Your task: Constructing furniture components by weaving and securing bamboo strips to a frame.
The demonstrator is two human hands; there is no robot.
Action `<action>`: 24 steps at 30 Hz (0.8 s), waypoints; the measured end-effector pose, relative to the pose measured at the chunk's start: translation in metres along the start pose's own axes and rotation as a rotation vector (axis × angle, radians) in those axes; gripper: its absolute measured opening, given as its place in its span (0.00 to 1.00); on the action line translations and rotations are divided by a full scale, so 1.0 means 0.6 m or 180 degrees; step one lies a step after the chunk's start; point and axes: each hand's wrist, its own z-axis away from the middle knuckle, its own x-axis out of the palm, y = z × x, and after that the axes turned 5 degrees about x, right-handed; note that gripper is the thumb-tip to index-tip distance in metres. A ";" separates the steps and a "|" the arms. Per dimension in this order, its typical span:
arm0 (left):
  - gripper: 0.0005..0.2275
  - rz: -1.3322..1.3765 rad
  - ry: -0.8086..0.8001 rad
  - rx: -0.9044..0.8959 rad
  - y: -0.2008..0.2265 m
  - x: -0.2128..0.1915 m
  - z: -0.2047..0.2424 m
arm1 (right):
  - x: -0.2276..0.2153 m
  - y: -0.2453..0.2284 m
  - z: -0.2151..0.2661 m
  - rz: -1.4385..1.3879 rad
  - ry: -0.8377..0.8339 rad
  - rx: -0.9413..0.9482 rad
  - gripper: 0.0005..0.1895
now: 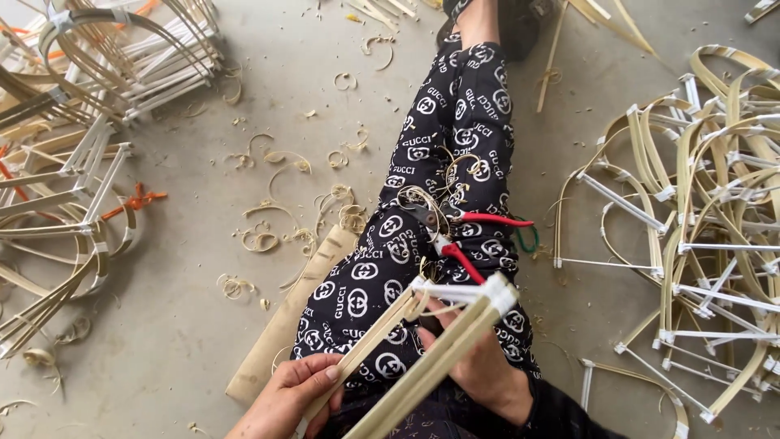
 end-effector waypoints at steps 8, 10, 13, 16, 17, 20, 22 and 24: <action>0.12 0.0688 -0.0743 0.0392 0.054 0.043 -0.022 | -0.031 0.074 -0.105 0.0868 -0.0060 -0.0881 0.25; 0.11 0.1563 -0.1038 0.0099 0.067 0.068 -0.027 | -0.045 0.077 -0.141 0.1045 -0.0080 -0.0876 0.24; 0.11 0.2130 -0.1272 0.0304 0.082 0.098 -0.028 | -0.072 0.071 -0.182 0.1216 0.0467 -0.0894 0.25; 0.11 0.1715 -0.0708 0.1099 0.073 0.078 -0.078 | -0.064 0.082 -0.180 -0.0261 0.0546 -0.0039 0.29; 0.09 0.1252 0.0104 0.1765 0.062 0.052 -0.117 | -0.051 0.085 -0.166 -0.1223 0.0082 0.0595 0.33; 0.07 0.0729 0.1305 0.2835 0.102 0.008 -0.161 | 0.002 0.079 -0.116 -0.2720 -0.1071 0.1612 0.38; 0.06 0.0707 0.1643 0.3201 0.130 0.007 -0.164 | 0.030 0.059 -0.079 -0.3224 -0.1726 0.2076 0.38; 0.10 0.1158 0.1573 0.3474 0.142 0.021 -0.169 | 0.046 0.027 -0.049 -0.3637 -0.2166 0.2242 0.38</action>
